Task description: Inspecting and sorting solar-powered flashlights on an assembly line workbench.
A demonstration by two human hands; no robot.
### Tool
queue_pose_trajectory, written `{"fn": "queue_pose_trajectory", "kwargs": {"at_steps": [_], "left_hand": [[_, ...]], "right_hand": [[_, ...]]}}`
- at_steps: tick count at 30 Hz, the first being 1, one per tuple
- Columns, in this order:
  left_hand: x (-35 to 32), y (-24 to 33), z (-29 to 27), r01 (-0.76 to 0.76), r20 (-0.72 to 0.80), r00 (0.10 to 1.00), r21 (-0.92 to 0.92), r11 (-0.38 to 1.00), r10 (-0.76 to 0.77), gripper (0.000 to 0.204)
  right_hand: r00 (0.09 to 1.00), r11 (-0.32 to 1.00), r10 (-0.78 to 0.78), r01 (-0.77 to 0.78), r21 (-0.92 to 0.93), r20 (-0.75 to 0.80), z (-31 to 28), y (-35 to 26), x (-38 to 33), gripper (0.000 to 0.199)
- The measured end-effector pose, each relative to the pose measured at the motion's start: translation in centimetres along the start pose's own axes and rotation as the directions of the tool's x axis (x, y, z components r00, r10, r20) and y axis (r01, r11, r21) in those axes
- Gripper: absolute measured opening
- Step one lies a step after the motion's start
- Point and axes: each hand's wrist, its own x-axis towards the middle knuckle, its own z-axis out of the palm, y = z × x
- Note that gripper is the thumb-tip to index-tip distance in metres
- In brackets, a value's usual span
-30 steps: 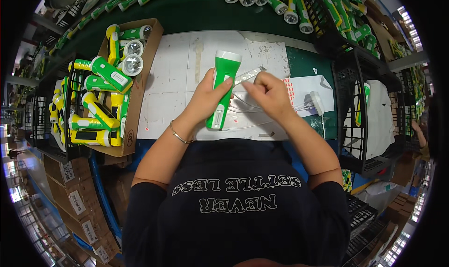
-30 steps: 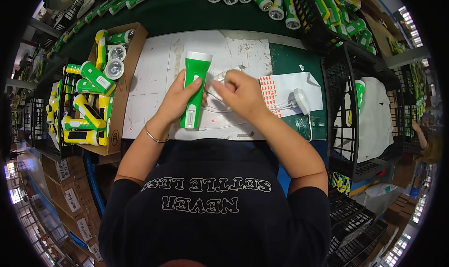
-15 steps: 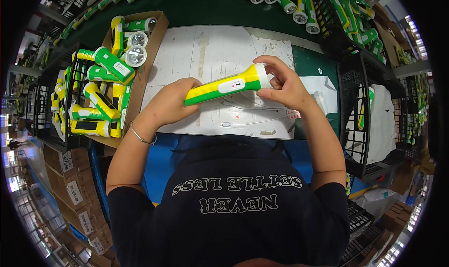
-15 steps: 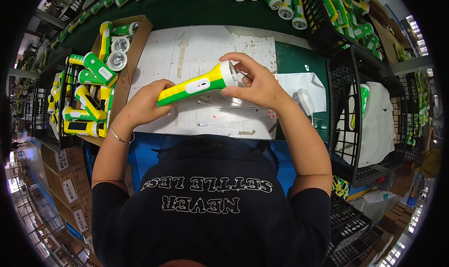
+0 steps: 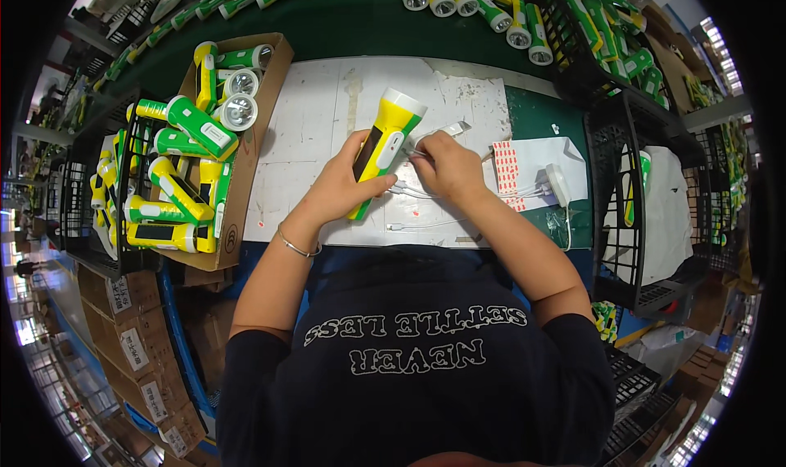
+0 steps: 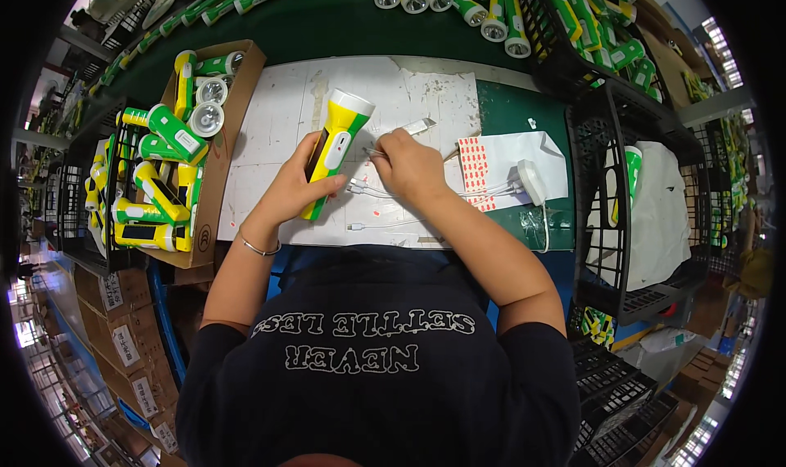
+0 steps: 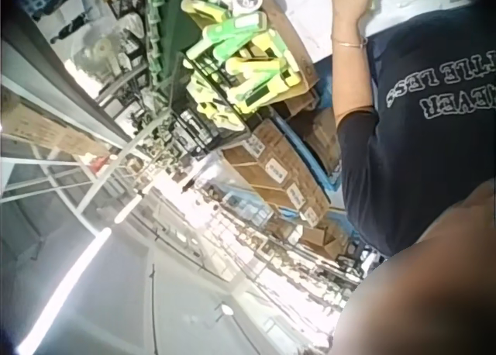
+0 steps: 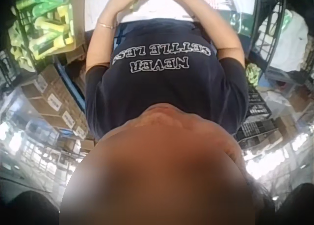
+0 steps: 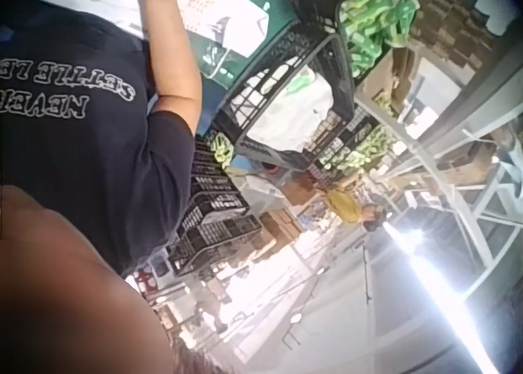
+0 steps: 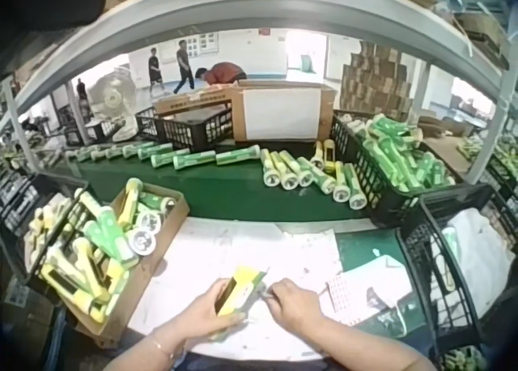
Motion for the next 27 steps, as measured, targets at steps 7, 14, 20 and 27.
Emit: {"fn": "queue_pose_trajectory", "kwargs": {"at_steps": [7,14,20,27], "left_hand": [[1.6,-1.8,1.5,0.000,-0.112,0.994,0.083,0.997,0.009,0.065],[2.0,-1.9,2.6,-0.003,-0.072,0.997,0.054,0.999,0.007,0.065],[1.6,-0.7,3.1,-0.026,-0.077,0.996,0.101,0.995,0.034,0.065],[1.3,0.2,4.1,-0.130,-0.241,0.908,0.615,0.778,0.342,0.059]], "right_hand": [[0.978,0.672,0.154,-0.206,0.711,0.138,-3.6,-0.1,-0.2,0.015],[0.951,0.670,0.229,-0.308,0.676,0.206,-5.5,-0.9,-0.7,0.022],[0.930,0.572,0.264,-0.365,0.735,0.257,-5.2,-0.1,-0.7,0.022],[0.908,0.473,0.317,-0.401,0.785,0.273,-4.4,0.2,-1.3,0.022]]}}
